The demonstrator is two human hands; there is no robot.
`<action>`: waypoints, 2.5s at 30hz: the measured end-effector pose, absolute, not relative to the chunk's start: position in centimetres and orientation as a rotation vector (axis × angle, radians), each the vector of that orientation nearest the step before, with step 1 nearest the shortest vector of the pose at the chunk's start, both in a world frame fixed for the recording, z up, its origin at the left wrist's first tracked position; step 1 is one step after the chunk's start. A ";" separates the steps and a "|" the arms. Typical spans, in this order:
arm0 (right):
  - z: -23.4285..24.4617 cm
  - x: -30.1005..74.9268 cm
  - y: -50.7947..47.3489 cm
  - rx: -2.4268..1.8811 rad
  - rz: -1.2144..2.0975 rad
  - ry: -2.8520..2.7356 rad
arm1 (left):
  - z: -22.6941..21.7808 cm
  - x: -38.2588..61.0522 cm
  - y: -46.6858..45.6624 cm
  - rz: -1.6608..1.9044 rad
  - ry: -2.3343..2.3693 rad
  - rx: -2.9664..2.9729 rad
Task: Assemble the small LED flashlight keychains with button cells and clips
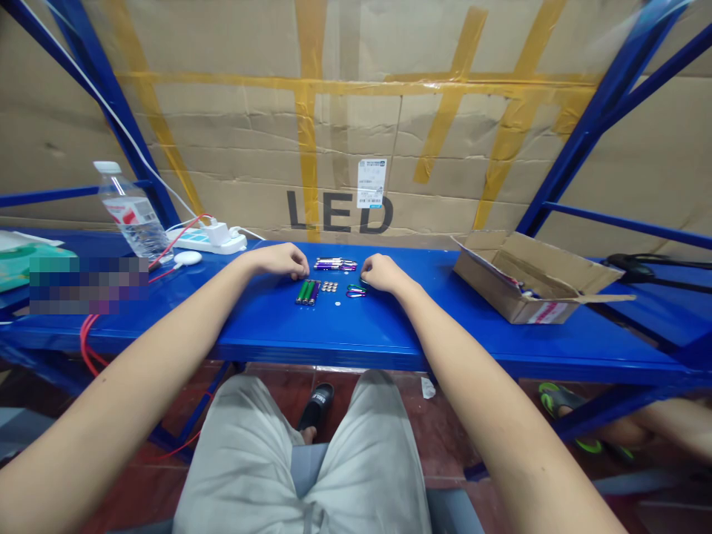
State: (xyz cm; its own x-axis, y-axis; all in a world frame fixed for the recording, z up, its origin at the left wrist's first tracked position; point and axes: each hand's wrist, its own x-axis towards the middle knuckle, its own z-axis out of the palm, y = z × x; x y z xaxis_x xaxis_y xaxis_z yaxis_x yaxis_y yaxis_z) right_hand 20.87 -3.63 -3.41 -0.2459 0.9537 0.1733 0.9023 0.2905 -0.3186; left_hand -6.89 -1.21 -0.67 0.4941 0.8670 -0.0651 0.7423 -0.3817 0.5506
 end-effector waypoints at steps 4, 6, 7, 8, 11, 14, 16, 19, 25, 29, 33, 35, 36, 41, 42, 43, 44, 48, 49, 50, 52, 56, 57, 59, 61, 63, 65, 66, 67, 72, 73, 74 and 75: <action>-3.4 20.6 -3.8 -1.660 0.225 -2.245 | -1.7 -6.4 -0.6 0.657 1.428 2.356; -3.2 20.6 -3.9 -1.652 0.238 -2.243 | -2.1 -5.9 -0.5 0.806 1.386 2.428; -3.1 20.7 -3.9 -1.645 0.244 -2.245 | -2.3 -5.6 -0.5 0.841 1.355 2.453; -3.0 20.8 -4.0 -1.638 0.255 -2.249 | -2.4 -5.3 -0.5 0.853 1.330 2.471; -2.6 21.2 -4.1 -1.620 0.308 -2.283 | -2.5 -4.8 -0.7 0.856 1.307 2.509; -2.6 21.3 -4.1 -1.622 0.311 -2.310 | -2.6 -4.5 -0.7 0.857 1.296 2.523; -2.6 21.1 -4.1 -1.627 0.281 -2.311 | -2.6 -4.5 -0.7 0.853 1.271 2.521; -2.8 20.7 -4.1 -1.631 0.264 -2.300 | -2.6 -4.3 -0.7 0.844 1.233 2.498; -3.0 20.4 -4.1 -1.588 0.269 -2.299 | -2.7 -3.6 -0.6 0.769 1.252 2.528; -3.0 20.3 -4.2 -1.553 0.292 -2.315 | -2.8 -3.4 -0.5 0.745 1.251 2.536; -2.9 20.2 -4.4 -1.531 0.311 -2.313 | -3.0 -3.5 -0.5 0.757 1.251 2.503; -2.8 20.2 -4.5 -1.509 0.327 -2.314 | -3.0 -3.5 -0.5 0.760 1.257 2.500; -2.8 20.2 -4.4 -1.497 0.337 -2.316 | -2.9 -3.5 -0.5 0.756 1.265 2.506; -3.1 20.4 -4.0 -1.463 0.340 -2.274 | -2.8 -3.3 -0.5 0.682 1.331 2.552; -3.2 20.5 -3.8 -1.457 0.325 -2.251 | -2.8 -3.3 -0.5 0.672 1.342 2.556; -3.3 20.6 -3.6 -1.451 0.310 -2.228 | -2.8 -3.3 -0.5 0.665 1.350 2.558; -3.4 20.7 -3.4 -1.445 0.296 -2.206 | -2.8 -3.2 -0.4 0.662 1.357 2.557; -3.7 20.8 -2.9 -1.438 0.264 -2.155 | -2.9 -3.0 -0.3 0.671 1.373 2.552; -3.7 20.8 -2.9 -1.436 0.258 -2.151 | -2.9 -2.9 -0.3 0.675 1.373 2.556; -3.8 20.7 -2.8 -1.429 0.252 -2.152 | -3.0 -2.8 -0.3 0.678 1.368 2.564; -3.9 20.6 -2.8 -1.409 0.249 -2.161 | -3.0 -2.7 -0.2 0.679 1.360 2.587; -4.0 20.3 -2.9 -1.355 0.285 -2.191 | -3.1 -2.3 -0.1 0.650 1.374 2.628; -4.0 20.2 -2.9 -1.345 0.294 -2.197 | -3.1 -2.3 -0.1 0.645 1.377 2.632; -4.1 20.2 -2.8 -1.330 0.302 -2.205 | -3.1 -2.1 -0.3 0.642 1.367 2.635; -4.2 20.2 -2.8 -1.319 0.300 -2.205 | -3.0 -1.9 -0.5 0.636 1.334 2.640; -4.3 20.1 -2.6 -1.315 0.294 -2.201 | -2.9 -1.8 -0.7 0.629 1.306 2.635; -4.4 20.1 -2.5 -1.309 0.288 -2.203 | -2.8 -1.6 -0.9 0.610 1.296 2.612; -4.4 20.0 -2.4 -1.304 0.292 -2.206 | -2.8 -1.6 -0.9 0.598 1.294 2.595; -4.4 19.9 -2.4 -1.296 0.299 -2.206 | -2.8 -1.5 -0.9 0.586 1.286 2.587; -4.0 19.6 -2.7 -1.161 0.396 -2.110 | -2.7 -1.3 -0.9 0.754 1.126 2.722; -3.8 19.6 -2.8 -1.115 0.464 -2.081 | -2.7 -1.3 -1.0 0.827 1.075 2.725; -3.7 19.6 -3.0 -1.070 0.558 -2.053 | -2.6 -1.2 -1.2 0.892 1.025 2.706; -3.5 19.6 -3.1 -1.029 0.671 -2.024 | -2.5 -1.2 -1.5 0.940 0.979 2.678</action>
State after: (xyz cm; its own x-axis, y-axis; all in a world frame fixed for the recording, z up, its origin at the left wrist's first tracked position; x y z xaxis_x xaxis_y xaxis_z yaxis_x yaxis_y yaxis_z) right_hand 19.59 -3.09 -3.53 -0.3913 0.8354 0.3860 0.4392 0.5381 -0.7194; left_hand -1.16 -1.48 -2.52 0.5934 0.6221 0.5108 0.5352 -0.7789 0.3269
